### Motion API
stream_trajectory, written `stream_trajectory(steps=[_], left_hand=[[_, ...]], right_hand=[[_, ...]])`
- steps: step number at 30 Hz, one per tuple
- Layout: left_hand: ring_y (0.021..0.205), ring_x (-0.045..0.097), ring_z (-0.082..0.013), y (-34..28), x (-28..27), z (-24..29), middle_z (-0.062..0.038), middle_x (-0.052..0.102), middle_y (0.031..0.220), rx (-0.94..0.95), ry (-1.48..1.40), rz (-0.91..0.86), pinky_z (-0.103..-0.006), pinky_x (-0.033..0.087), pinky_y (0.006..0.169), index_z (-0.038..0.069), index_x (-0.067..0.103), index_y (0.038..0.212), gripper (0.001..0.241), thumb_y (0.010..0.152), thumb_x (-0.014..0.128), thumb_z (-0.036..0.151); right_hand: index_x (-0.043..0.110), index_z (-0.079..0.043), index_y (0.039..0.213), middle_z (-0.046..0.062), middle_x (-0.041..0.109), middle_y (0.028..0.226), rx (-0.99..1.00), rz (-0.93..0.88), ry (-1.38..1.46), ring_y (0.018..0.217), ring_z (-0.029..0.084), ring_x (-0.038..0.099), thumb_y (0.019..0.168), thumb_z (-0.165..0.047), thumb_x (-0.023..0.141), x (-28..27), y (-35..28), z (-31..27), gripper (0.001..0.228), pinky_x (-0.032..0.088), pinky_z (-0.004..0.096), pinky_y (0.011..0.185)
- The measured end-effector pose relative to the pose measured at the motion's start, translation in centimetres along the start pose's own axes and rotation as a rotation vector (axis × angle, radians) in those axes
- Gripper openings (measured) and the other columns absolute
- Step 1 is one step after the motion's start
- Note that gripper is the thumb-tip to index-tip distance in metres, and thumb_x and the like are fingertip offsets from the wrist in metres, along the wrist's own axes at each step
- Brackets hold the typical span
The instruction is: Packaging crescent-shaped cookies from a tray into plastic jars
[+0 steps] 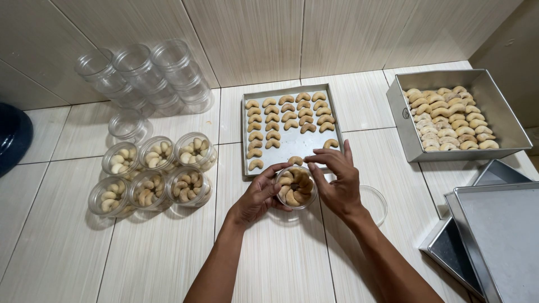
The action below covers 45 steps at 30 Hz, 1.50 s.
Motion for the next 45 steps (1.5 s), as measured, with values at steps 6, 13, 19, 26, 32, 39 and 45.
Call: stream_trajectory(steps=[6, 13, 19, 26, 32, 39, 45], left_hand=[[0.092, 0.074, -0.0394, -0.1, 0.3, 0.2, -0.022, 0.063, 0.131, -0.003, -0.035, -0.005, -0.047, 0.067, 0.068, 0.007, 0.042, 0.149, 0.062, 0.093, 0.066, 0.019], [0.093, 0.074, -0.0401, -0.2, 0.3, 0.2, -0.023, 0.061, 0.131, -0.015, -0.027, -0.012, -0.0474, 0.067, 0.069, 0.008, 0.042, 0.149, 0.062, 0.092, 0.065, 0.018], [0.094, 0.074, -0.0372, -0.2, 0.1, -0.1, -0.021, 0.061, 0.132, -0.017, -0.022, -0.017, -0.0449, 0.067, 0.07, 0.008, 0.043, 0.148, 0.061, 0.092, 0.066, 0.019], [0.094, 0.074, -0.0379, -0.1, -0.1, -0.2, -0.02, 0.061, 0.133, -0.021, -0.015, -0.02, -0.046, 0.067, 0.07, 0.01, 0.043, 0.148, 0.061, 0.092, 0.066, 0.018], [0.094, 0.074, -0.038, -0.1, -0.1, -0.1, -0.02, 0.061, 0.134, -0.022, -0.015, -0.019, -0.0465, 0.067, 0.07, 0.009, 0.043, 0.148, 0.061, 0.092, 0.066, 0.017], [0.094, 0.074, -0.0383, -0.3, 0.0, 0.0, -0.02, 0.062, 0.134, -0.028, -0.021, -0.013, -0.0471, 0.067, 0.07, 0.009, 0.043, 0.148, 0.06, 0.092, 0.065, 0.016], [0.094, 0.074, -0.0393, -0.3, -0.1, 0.1, -0.022, 0.062, 0.133, -0.024, -0.042, -0.015, -0.0485, 0.066, 0.071, 0.01, 0.042, 0.148, 0.06, 0.093, 0.065, 0.015]], right_hand=[[0.076, -0.02, 0.098, -0.004, 0.077, 0.085, 0.196, 0.057, -0.031, 0.101, 0.023, 0.071, 0.109, -0.032, 0.059, -0.1, 1.0, 6.1, 0.024, 0.013, 0.063, 0.124], [0.071, -0.014, 0.09, 0.002, 0.074, 0.077, 0.187, -0.063, -0.212, 0.095, 0.029, 0.069, 0.106, -0.029, 0.065, 1.6, 2.7, 9.3, 0.023, 0.013, 0.066, 0.123], [0.068, -0.016, 0.107, 0.002, 0.073, 0.08, 0.187, -0.196, -0.306, 0.098, 0.029, 0.066, 0.097, -0.011, 0.067, 2.7, 3.5, 8.8, 0.011, 0.009, 0.068, 0.123], [0.071, -0.016, 0.104, 0.007, 0.073, 0.097, 0.152, -0.321, -0.361, 0.107, 0.033, 0.066, 0.09, -0.009, 0.069, 3.2, 3.5, 7.8, 0.015, 0.008, 0.07, 0.122], [0.068, -0.016, 0.107, 0.006, 0.072, 0.1, 0.144, -0.355, -0.368, 0.112, 0.032, 0.066, 0.091, 0.001, 0.063, 3.5, 3.7, 8.0, 0.023, 0.007, 0.07, 0.123], [0.068, -0.016, 0.107, 0.005, 0.073, 0.093, 0.106, -0.36, -0.411, 0.106, 0.031, 0.068, 0.093, 0.0, 0.062, 4.0, 3.8, 8.5, 0.022, 0.009, 0.071, 0.122], [0.068, -0.017, 0.105, 0.002, 0.074, 0.091, 0.091, -0.387, -0.44, 0.107, 0.029, 0.069, 0.095, -0.005, 0.063, 4.3, 3.9, 7.9, 0.016, 0.007, 0.07, 0.123]])
Point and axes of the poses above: each hand's wrist, its own y-axis towards the middle knuckle, its own x-axis out of the palm, z = x × y, the point moved 9 cm from there along y, towards the middle knuckle
